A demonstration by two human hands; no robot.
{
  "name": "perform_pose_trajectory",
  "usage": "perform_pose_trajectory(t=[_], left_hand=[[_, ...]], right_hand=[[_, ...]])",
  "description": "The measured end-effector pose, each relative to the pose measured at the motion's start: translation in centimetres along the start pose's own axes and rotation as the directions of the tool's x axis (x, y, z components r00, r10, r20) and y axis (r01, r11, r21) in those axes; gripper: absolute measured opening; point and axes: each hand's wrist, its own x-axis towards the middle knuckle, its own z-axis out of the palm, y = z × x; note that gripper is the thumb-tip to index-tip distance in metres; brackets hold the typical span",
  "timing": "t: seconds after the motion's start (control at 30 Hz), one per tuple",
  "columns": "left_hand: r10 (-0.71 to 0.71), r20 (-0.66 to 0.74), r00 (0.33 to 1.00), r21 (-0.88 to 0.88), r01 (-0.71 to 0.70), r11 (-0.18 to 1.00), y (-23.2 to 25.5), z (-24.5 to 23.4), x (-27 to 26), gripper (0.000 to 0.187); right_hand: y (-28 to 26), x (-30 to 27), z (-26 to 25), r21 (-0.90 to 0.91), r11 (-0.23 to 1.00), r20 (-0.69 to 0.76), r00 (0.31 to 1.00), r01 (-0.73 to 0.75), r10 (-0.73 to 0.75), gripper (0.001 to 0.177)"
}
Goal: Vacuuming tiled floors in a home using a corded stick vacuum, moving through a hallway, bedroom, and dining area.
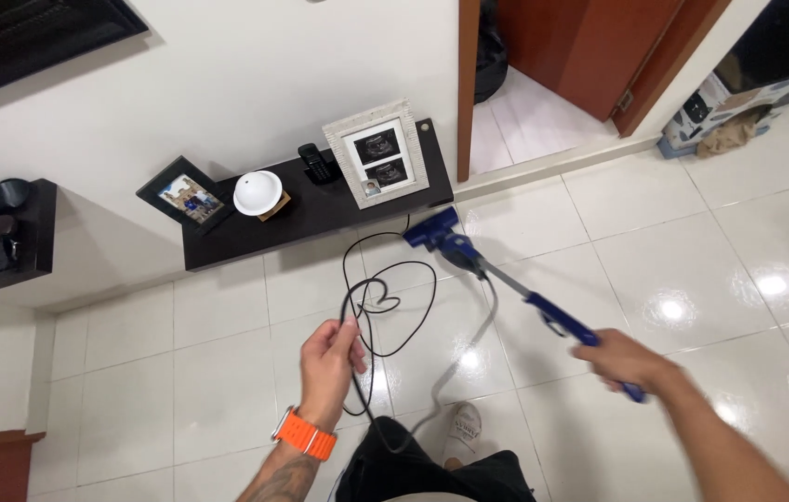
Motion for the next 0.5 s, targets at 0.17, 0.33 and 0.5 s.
perform_pose_trajectory(t=[0.17,0.33,0.5], left_hand=[[0.016,-0.088,0.996,-0.01,-0.017,1.0,-0.7,-2.2,0.0,0.029],[-0.015,-0.118,0.993,-0.034,0.011,0.999,-1.1,-3.2,0.1,0.027],[0.007,-0.087,0.996,-0.029,-0.01,1.0,-1.2,-4.6,0.1,0.027]], right_hand=[[-2.5,5.1,6.0,0.474,0.879,0.015,0.998,0.047,-0.062,0.021],[-9.0,2.2,12.9,0.558,0.83,-0.004,1.0,-0.005,0.008,0.033],[-9.4,1.0,13.7,0.461,0.887,0.001,0.999,-0.04,0.044,0.03]])
